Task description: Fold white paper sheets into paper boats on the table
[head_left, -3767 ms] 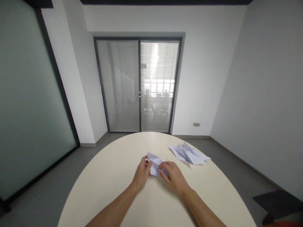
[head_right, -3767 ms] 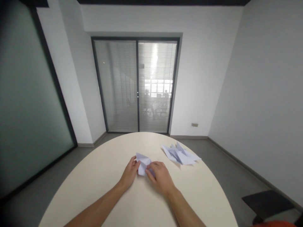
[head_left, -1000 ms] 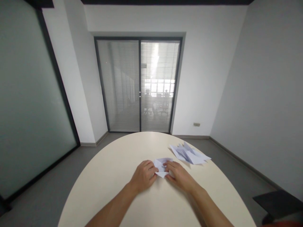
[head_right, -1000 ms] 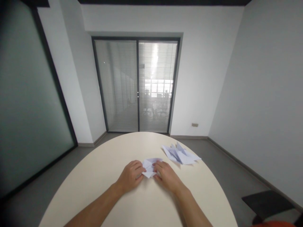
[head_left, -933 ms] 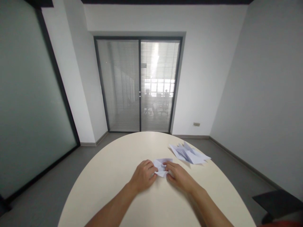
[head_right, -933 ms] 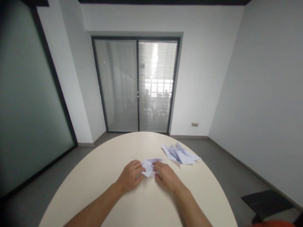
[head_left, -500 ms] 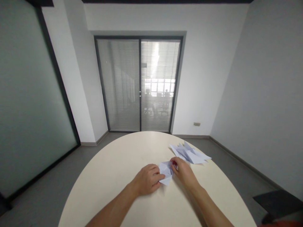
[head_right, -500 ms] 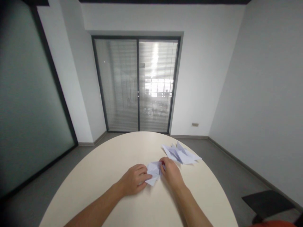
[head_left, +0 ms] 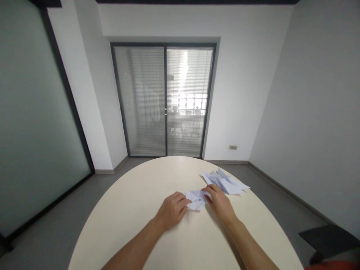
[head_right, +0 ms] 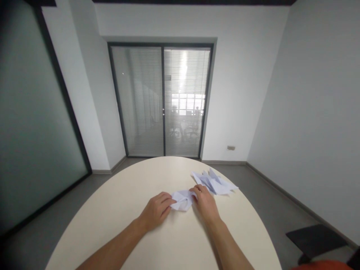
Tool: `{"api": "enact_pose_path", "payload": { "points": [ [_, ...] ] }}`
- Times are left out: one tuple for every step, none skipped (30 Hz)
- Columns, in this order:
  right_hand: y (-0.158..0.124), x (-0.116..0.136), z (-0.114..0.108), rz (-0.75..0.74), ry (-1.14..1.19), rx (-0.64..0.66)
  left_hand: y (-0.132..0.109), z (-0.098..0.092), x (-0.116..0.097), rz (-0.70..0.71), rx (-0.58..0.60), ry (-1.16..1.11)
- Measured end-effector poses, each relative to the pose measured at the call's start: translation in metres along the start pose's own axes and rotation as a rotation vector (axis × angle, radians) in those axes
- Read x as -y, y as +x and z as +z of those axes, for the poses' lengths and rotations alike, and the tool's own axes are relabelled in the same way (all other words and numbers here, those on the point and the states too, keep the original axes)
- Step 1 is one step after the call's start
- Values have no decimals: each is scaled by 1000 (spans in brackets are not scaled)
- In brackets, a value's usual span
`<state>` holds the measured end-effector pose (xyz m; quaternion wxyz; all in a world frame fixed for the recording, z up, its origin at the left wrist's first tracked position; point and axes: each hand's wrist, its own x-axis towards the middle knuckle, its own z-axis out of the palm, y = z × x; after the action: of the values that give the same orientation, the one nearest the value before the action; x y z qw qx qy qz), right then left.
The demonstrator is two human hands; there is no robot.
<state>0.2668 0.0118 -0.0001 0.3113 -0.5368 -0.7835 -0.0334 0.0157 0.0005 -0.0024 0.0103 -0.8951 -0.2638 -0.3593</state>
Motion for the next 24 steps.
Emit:
{"api": "enact_pose_path", "payload": {
  "points": [
    [0,0,-1,-3,-6,2,0,0,0,-9,-7,-5],
    [-1,0,-2,-5,-14,6,0,-1,-1,-17,-13,-8],
    [-1,1,-4,-6,-22,11,0,-1,-1,-22,-18,-9],
    [-1,1,-5,-8,-30,17,0,-1,-2,-27,-25,-9],
    [-1,2,-6,-11,-35,21,0,-2,-2,-30,-29,-9],
    [0,3,-7,-14,-38,22,0,-2,-2,-34,-31,-11],
    [0,4,-8,-17,-39,22,0,-2,-2,-37,-31,-15],
    [0,5,-9,-16,-42,21,-1,-3,-2,-36,-29,-19],
    [1,5,-9,-12,-46,19,-1,-3,-2,-31,-24,-23],
    [1,5,-9,-9,-48,20,-1,-3,-2,-25,-21,-27],
    [1,5,-8,-5,-46,21,-1,-3,-1,-19,-16,-27],
    [1,4,-8,-3,-38,23,-1,-3,-1,-14,-13,-26],
    [1,4,-7,0,-26,25,-1,-2,0,-14,-8,-24],
    [0,2,-6,7,-9,25,-1,-2,1,-23,-7,-22],
    [0,1,-5,21,12,25,-1,-1,1,-41,-8,-22],
    [-1,0,-4,47,35,23,-1,0,2,-63,-10,-24],
    [-2,-1,-3,82,63,21,-1,0,3,-88,-13,-28],
    [-3,-2,-2,121,98,17,-2,1,3,-113,-15,-35],
    [-4,-3,-1,160,142,8,-3,2,4,-136,-16,-47],
    [-4,-3,-1,192,198,-7,-4,2,5,-157,-17,-68],
    [-4,-4,-1,214,265,-23,-5,3,6,-183,-20,-99],
    [-4,-4,-1,231,339,-37,-6,3,7,-215,-31,-136],
    [-4,-4,0,245,411,-45,-7,3,8,-251,-44,-174],
    [-3,-4,0,258,471,-49,-7,2,10,-287,-59,-210]
  ]
}}
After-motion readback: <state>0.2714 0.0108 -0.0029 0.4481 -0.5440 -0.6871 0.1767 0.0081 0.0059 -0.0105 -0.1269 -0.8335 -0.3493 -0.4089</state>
